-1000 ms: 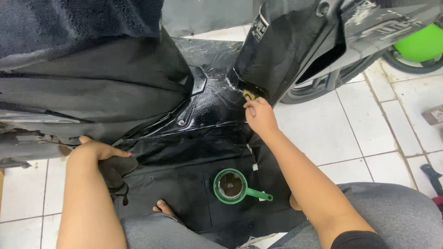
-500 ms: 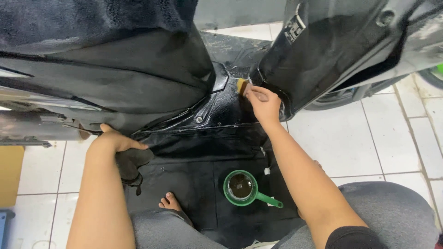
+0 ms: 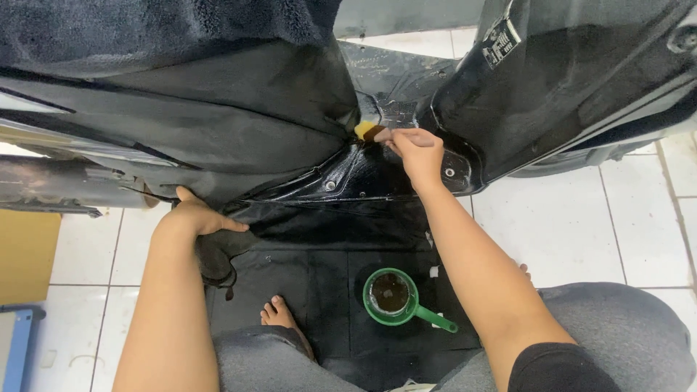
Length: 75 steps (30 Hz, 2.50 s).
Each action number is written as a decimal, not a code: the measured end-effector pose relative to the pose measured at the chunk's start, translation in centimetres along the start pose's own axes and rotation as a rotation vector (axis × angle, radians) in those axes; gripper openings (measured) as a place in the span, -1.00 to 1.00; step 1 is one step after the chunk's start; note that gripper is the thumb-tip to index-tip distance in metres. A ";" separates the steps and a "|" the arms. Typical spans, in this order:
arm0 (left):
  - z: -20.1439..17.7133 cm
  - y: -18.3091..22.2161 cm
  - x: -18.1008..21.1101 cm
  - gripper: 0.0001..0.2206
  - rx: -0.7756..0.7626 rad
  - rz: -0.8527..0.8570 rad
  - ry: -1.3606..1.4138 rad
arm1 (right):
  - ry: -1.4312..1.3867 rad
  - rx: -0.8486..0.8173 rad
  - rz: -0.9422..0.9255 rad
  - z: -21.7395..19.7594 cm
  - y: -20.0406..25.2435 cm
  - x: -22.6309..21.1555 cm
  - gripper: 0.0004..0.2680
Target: The person paints the lower side panel of a black motorcycle using a small brush dipped in a green container of black paint. They repeatedly apply the paint to the surface and dip the brush back into the container to reload.
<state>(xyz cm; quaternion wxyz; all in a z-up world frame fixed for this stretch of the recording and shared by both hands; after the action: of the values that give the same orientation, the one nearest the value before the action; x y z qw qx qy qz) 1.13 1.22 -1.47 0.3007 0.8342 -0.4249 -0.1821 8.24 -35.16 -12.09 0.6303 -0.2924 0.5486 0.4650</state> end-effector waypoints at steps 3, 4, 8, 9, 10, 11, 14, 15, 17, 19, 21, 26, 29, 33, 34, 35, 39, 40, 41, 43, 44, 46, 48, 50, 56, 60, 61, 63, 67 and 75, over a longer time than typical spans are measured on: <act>-0.3 1.0 0.2 0.44 0.002 -0.017 0.015 | 0.260 0.086 -0.115 -1.5 -1.2 1.8 -0.84; -0.3 1.2 0.1 0.44 0.000 -0.021 0.015 | 0.261 0.082 -0.112 -1.4 -1.0 1.6 -0.84; -0.2 1.0 0.1 0.43 0.011 -0.002 0.040 | 0.210 -0.015 -0.066 -0.7 -1.2 1.3 -0.83; -0.1 0.7 0.0 0.43 0.008 0.002 0.041 | 0.294 -0.074 -0.086 -0.5 -1.5 1.4 -0.84; 0.0 0.2 -0.1 0.43 0.009 0.002 0.043 | 0.294 -0.076 -0.088 -0.6 -2.1 2.2 -0.84; 0.1 -0.4 -0.2 0.40 0.015 0.012 0.041 | 0.307 -0.024 -0.130 -0.8 -2.7 2.9 -0.85; 0.2 -0.3 -0.3 0.40 0.019 0.012 0.032 | 0.265 0.011 -0.130 -0.1 -2.1 2.6 -0.86; 0.2 0.0 -0.2 0.44 0.019 0.005 0.024 | 0.211 -0.004 -0.090 0.3 -1.5 2.1 -0.85; 0.2 -0.4 -0.3 0.44 0.019 0.007 0.013 | 0.227 -0.014 -0.086 0.3 -1.8 1.7 -0.86; 0.2 -0.7 -0.3 0.44 0.019 0.010 0.007 | 0.246 -0.026 -0.086 0.1 -2.7 2.4 -0.87; 0.2 -0.9 -0.4 0.46 0.015 0.016 0.026 | 0.298 0.017 -0.118 -0.5 -4.3 4.0 -0.85; 0.3 -0.6 -0.5 0.45 0.003 0.012 0.032 | 0.193 -0.043 -0.049 0.4 -2.1 1.5 -0.83; 0.3 -0.5 -0.6 0.50 -0.005 0.004 0.044 | 0.215 -0.032 -0.061 0.3 -2.7 1.6 -0.83; 0.2 -0.4 -0.7 0.52 -0.016 0.004 0.031 | 0.235 -0.020 -0.071 -0.4 -3.2 3.0 -0.82; 0.2 -0.6 -0.7 0.52 -0.017 0.005 0.030 | 0.236 -0.019 -0.071 -0.2 -3.1 2.6 -0.82; 0.3 -0.9 -0.7 0.51 -0.013 0.005 0.033 | 0.245 -0.078 -0.072 0.1 -3.0 2.2 -0.81; 0.1 -1.3 -0.7 0.53 -0.016 -0.001 0.030 | 0.345 -0.123 -0.127 0.2 -4.3 2.4 -0.83; 0.1 -1.0 -0.7 0.53 -0.014 -0.001 0.031 | 0.344 -0.124 -0.129 0.4 -4.0 1.8 -0.83; 0.1 -0.8 -0.6 0.52 -0.014 -0.004 0.033 | 0.348 -0.109 -0.153 0.6 -3.7 1.1 -0.83; 0.2 -0.7 -0.5 0.51 -0.015 -0.007 0.036 | 0.353 -0.094 -0.177 0.8 -3.7 0.6 -0.84; 0.2 -0.8 -0.5 0.50 -0.013 -0.003 0.035 | 0.360 -0.107 -0.175 0.8 -4.1 0.9 -0.84; 0.3 -1.1 -0.6 0.49 -0.010 0.001 0.034 | 0.366 -0.121 -0.175 0.7 -4.7 1.3 -0.84; 0.4 -1.3 -0.7 0.47 -0.027 -0.003 0.023 | 0.349 -0.209 -0.214 0.7 -5.4 1.6 -0.86; 0.1 -0.8 -0.5 0.51 -0.033 -0.012 0.012 | 0.374 -0.170 -0.227 0.4 -4.9 1.3 -0.87; -0.2 -0.2 -0.3 0.53 -0.040 -0.017 0.009 | 0.406 -0.149 -0.150 0.2 -2.3 -0.5 -0.90; -0.6 0.4 -0.1 0.30 -0.023 0.000 0.052 | 0.487 -0.148 -0.195 -1.1 -3.7 0.7 -0.91; -0.6 0.7 -0.1 0.30 -0.023 0.001 0.053 | 0.487 -0.148 -0.196 -1.2 -3.3 0.5 -0.91; -0.7 1.4 0.0 0.41 -0.032 -0.012 0.049 | 0.475 -0.201 -0.138 -1.2 -2.6 0.3 -0.89; -0.5 0.8 -0.1 0.43 -0.032 -0.010 0.008 | 0.453 -0.269 -0.045 -0.8 -1.2 -1.0 -0.89; 0.0 -0.4 -0.6 0.42 0.003 0.019 0.031 | 0.484 -0.261 -0.116 -1.9 1.2 -2.5 -0.86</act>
<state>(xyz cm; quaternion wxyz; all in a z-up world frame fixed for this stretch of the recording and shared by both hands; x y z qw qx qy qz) 0.99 1.92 -1.69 0.3079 0.8332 -0.4283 -0.1656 6.49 -36.99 -9.96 0.4636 -0.5046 0.6008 0.4117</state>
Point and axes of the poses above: each hand's wrist, its own y-axis away from the middle knuckle, its own z-axis out of the palm, x = y × z, the point moved 2 cm from there along -y, towards the middle knuckle, and after that the axes turned 8 degrees about -y, right-handed, at the moved point
